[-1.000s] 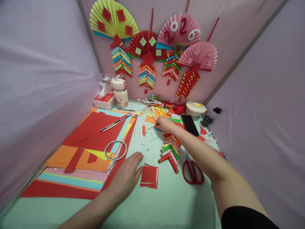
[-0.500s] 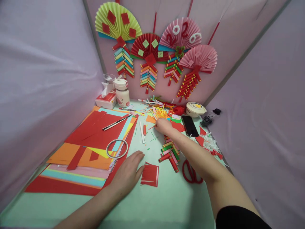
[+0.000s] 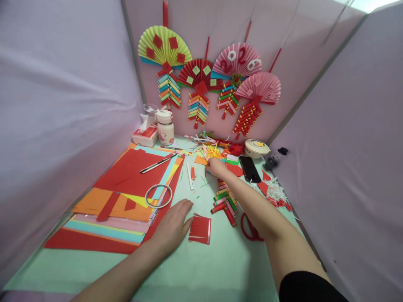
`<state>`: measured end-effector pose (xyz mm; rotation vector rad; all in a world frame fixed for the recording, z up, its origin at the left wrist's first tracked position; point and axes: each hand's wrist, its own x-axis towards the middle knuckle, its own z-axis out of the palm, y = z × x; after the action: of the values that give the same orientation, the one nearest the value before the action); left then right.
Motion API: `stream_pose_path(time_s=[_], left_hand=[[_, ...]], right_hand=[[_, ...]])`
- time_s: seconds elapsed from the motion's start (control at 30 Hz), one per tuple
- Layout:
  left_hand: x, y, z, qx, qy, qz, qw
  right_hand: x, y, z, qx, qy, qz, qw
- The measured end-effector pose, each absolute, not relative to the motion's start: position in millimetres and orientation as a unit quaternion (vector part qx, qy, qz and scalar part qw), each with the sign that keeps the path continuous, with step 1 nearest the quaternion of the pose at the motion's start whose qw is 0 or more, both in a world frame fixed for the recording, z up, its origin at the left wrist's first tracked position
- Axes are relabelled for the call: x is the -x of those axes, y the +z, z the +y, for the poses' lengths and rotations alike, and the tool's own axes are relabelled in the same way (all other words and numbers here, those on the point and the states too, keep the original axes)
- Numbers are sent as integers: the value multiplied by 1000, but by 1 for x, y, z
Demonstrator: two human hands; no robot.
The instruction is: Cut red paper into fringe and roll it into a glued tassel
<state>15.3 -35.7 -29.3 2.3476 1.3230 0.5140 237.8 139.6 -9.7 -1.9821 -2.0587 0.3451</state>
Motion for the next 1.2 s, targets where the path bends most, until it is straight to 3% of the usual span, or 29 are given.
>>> stream_pose_path(time_s=[0.27, 0.5, 0.87, 1.2], left_hand=[[-15, -25, -37, -836, 181, 475, 206], [-15, -25, -38, -840, 198, 463, 204], [-19, -28, -41, -844, 236, 440, 196], [-22, -25, -46, -910, 209, 273, 230]], right_hand=[[-250, -5, 145, 660, 270, -583, 388], [-247, 9, 133, 618, 334, -511, 495], [-230, 34, -16, 552, 407, -560, 465], [-221, -14, -145, 675, 325, -562, 351]])
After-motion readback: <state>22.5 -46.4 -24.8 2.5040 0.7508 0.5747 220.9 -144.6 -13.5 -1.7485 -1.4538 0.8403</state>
